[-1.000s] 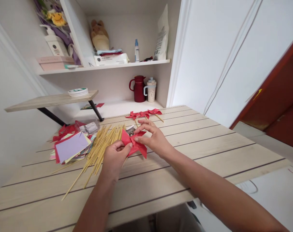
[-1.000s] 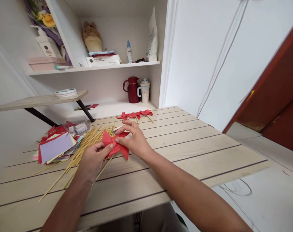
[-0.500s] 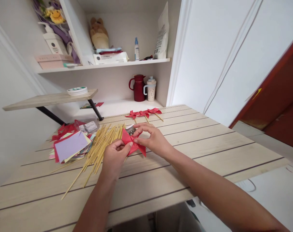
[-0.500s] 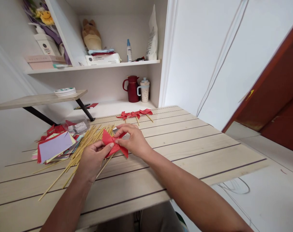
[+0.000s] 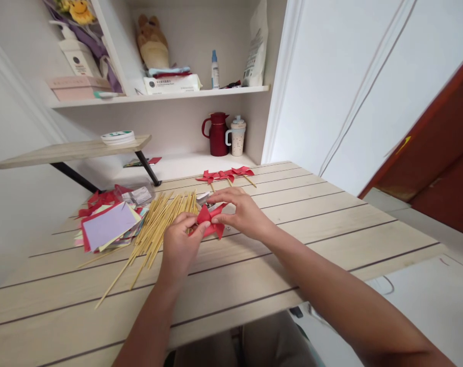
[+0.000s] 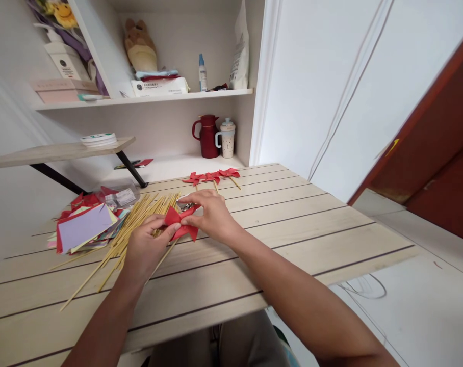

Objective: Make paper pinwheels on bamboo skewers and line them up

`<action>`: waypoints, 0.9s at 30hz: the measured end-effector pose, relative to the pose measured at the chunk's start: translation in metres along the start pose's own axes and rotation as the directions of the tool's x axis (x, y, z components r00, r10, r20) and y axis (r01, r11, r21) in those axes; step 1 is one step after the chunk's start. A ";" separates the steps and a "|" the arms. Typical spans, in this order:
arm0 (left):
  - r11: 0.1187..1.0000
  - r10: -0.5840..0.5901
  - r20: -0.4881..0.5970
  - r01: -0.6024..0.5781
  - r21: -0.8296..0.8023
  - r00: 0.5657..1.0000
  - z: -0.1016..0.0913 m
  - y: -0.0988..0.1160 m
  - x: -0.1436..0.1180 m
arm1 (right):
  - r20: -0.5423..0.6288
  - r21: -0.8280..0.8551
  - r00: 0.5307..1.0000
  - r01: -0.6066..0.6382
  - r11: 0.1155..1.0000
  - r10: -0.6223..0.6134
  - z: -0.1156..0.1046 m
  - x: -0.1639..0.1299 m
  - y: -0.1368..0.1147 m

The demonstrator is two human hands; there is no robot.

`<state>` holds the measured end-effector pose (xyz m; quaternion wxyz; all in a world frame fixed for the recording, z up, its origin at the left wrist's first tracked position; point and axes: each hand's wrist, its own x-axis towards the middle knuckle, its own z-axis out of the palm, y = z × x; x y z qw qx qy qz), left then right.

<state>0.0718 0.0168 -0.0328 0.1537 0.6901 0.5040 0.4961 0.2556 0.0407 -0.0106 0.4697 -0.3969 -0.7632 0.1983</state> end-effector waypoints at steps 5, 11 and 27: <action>0.992 0.035 -0.021 -0.032 0.118 0.999 0.001 -0.002 0.000 | 0.105 -0.061 0.994 -0.016 0.998 0.022 -0.008 0.001 0.003; 0.989 0.047 -0.020 -0.043 0.142 0.999 0.001 0.001 -0.001 | 0.127 -0.037 0.991 -0.042 0.998 0.046 -0.010 0.001 0.002; 0.996 0.009 -0.023 -0.007 0.088 1.000 0.002 0.003 -0.001 | 0.071 0.068 0.992 -0.105 0.992 0.100 -0.003 0.001 0.000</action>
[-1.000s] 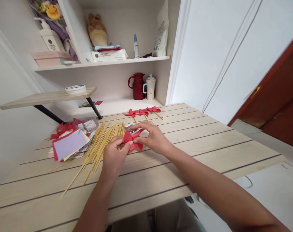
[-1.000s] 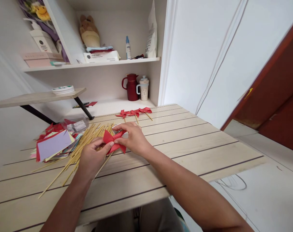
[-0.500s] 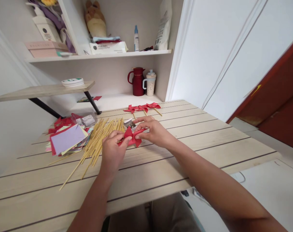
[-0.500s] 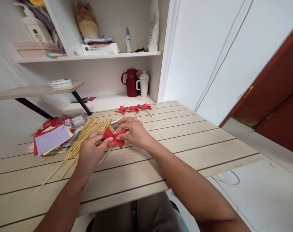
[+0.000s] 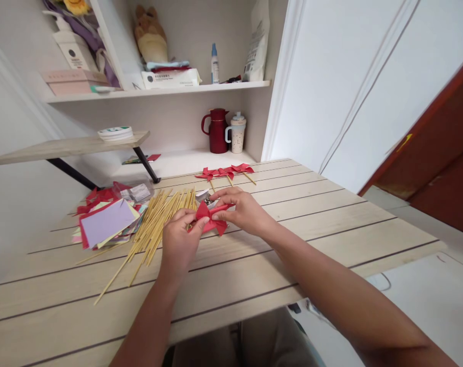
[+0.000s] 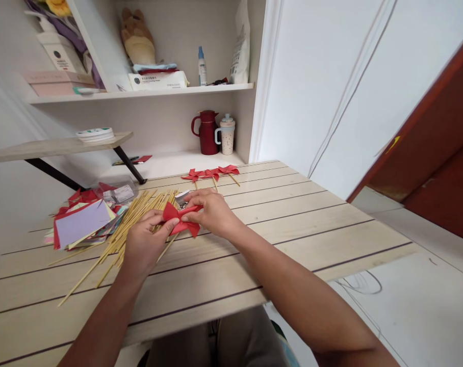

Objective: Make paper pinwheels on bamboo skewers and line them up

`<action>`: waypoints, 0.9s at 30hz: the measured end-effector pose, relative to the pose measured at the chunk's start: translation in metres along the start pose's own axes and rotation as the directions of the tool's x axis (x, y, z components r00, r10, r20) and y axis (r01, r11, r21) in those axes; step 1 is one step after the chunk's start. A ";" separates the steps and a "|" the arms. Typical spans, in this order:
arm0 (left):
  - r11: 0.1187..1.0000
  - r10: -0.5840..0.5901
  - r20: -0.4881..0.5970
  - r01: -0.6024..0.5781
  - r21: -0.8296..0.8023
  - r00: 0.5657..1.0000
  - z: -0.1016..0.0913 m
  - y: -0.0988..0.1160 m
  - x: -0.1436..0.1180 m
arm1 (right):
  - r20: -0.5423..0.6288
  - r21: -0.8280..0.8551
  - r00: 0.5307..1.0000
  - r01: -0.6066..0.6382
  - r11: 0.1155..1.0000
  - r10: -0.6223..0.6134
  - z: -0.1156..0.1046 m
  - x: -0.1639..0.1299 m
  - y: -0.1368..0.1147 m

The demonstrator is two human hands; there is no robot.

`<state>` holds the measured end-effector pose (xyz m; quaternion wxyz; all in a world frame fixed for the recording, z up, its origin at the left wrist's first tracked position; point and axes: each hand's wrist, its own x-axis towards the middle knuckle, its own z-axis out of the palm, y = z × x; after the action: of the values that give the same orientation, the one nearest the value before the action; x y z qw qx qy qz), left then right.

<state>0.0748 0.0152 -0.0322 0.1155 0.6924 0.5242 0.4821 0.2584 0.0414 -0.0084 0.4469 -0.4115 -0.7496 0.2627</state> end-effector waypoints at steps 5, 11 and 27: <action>0.997 -0.040 0.013 0.041 -0.058 0.999 -0.001 0.007 0.000 | 0.007 -0.007 0.998 0.066 0.998 -0.066 0.002 0.000 0.000; 0.978 -0.087 0.069 0.099 -0.184 0.994 -0.003 0.009 0.002 | -0.034 0.014 0.998 0.061 0.998 -0.061 0.004 0.000 -0.001; 0.738 -0.344 0.110 0.341 -0.582 0.933 0.001 -0.004 0.001 | -0.011 0.567 0.960 -0.223 0.793 0.278 0.006 0.001 -0.007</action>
<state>0.0733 0.0178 -0.0349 0.4108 0.5121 0.4659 0.5933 0.2507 0.0380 -0.0053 0.5437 -0.3700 -0.5564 0.5079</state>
